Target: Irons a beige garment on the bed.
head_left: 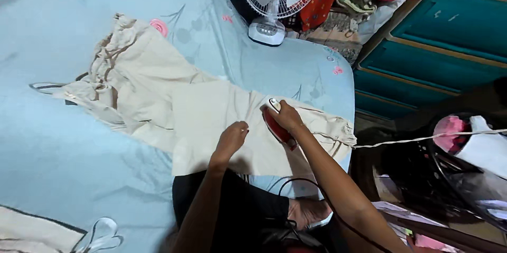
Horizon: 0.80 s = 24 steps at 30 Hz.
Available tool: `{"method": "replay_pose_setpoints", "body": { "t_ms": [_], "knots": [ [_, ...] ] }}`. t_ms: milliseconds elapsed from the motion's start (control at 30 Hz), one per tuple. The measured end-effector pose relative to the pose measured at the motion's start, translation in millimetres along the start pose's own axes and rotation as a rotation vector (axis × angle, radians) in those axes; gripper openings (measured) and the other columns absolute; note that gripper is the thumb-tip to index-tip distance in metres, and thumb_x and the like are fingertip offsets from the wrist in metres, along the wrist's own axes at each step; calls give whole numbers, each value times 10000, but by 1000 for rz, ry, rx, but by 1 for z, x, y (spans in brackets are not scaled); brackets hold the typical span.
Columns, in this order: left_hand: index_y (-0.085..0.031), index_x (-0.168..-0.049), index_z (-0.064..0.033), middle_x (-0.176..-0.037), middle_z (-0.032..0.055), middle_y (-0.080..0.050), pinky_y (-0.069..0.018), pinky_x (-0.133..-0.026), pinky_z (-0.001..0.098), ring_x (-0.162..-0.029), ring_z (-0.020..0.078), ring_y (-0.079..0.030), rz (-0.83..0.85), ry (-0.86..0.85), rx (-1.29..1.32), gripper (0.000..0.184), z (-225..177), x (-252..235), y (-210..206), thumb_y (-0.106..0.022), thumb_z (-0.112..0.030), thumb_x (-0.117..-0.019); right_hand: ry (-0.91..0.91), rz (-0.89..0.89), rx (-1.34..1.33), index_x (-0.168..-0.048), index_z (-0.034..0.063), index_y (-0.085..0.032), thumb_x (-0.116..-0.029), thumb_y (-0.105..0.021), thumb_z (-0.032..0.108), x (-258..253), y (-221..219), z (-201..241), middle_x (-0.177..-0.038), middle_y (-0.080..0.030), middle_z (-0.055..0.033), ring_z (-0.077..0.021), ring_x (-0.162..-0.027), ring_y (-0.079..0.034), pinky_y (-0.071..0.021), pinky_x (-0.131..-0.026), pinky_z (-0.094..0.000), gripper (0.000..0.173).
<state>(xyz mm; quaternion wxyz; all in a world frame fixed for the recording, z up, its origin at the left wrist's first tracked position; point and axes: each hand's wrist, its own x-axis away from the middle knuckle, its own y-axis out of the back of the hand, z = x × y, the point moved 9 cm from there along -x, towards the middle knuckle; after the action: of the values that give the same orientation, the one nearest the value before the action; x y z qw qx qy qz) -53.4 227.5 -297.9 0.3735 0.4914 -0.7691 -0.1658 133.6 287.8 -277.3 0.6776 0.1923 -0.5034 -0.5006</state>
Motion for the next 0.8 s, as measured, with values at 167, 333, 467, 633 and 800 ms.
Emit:
{"method": "replay_pose_setpoints", "body": {
  "t_ms": [167, 333, 467, 633, 800],
  "knots": [
    [-623, -1308, 50, -1264, 244, -663, -487, -1064, 470, -1177, 334, -653, -70, 29, 148, 316, 19, 25, -10, -481, -122, -1085, 155, 147, 69, -1326, 3, -562, -1030, -564, 484, 55, -33, 1, -1143, -680, -228, -379, -1097, -668, -505, -951, -576, 565],
    [-619, -1324, 40, -1329, 233, -640, -446, -1114, 494, -1266, 345, -612, -76, 128, 82, 323, 36, 18, -13, -460, -124, -1096, 75, 62, 46, -1319, 0, -574, -1038, -573, 475, 52, -32, 5, -1146, -683, -243, -392, -1116, -664, -498, -967, -568, 553],
    [-632, -1309, 30, -1334, 229, -628, -439, -1124, 506, -1291, 351, -591, -72, 142, 60, 302, 44, 14, -20, -483, -109, -1086, 160, 135, 119, -1320, 1, -557, -1035, -569, 488, 56, -41, 7, -1152, -675, -242, -393, -1117, -660, -497, -968, -572, 563],
    [-643, -1290, 28, -1300, 235, -646, -453, -1107, 514, -1263, 356, -610, -107, 117, 99, 290, 47, 13, -18, -476, -96, -1087, 260, 152, 124, -1251, 5, -605, -1018, -602, 463, 81, -38, -2, -1080, -688, -222, -372, -1043, -676, -509, -921, -574, 514],
    [-651, -1272, 33, -1252, 237, -674, -491, -1057, 519, -1174, 356, -658, -192, 95, 219, 281, 51, 17, -10, -467, -66, -1084, 289, 97, 81, -1250, -11, -606, -1016, -613, 453, 97, -45, 20, -1059, -694, -221, -371, -1025, -680, -512, -911, -557, 520]
  ]
}}
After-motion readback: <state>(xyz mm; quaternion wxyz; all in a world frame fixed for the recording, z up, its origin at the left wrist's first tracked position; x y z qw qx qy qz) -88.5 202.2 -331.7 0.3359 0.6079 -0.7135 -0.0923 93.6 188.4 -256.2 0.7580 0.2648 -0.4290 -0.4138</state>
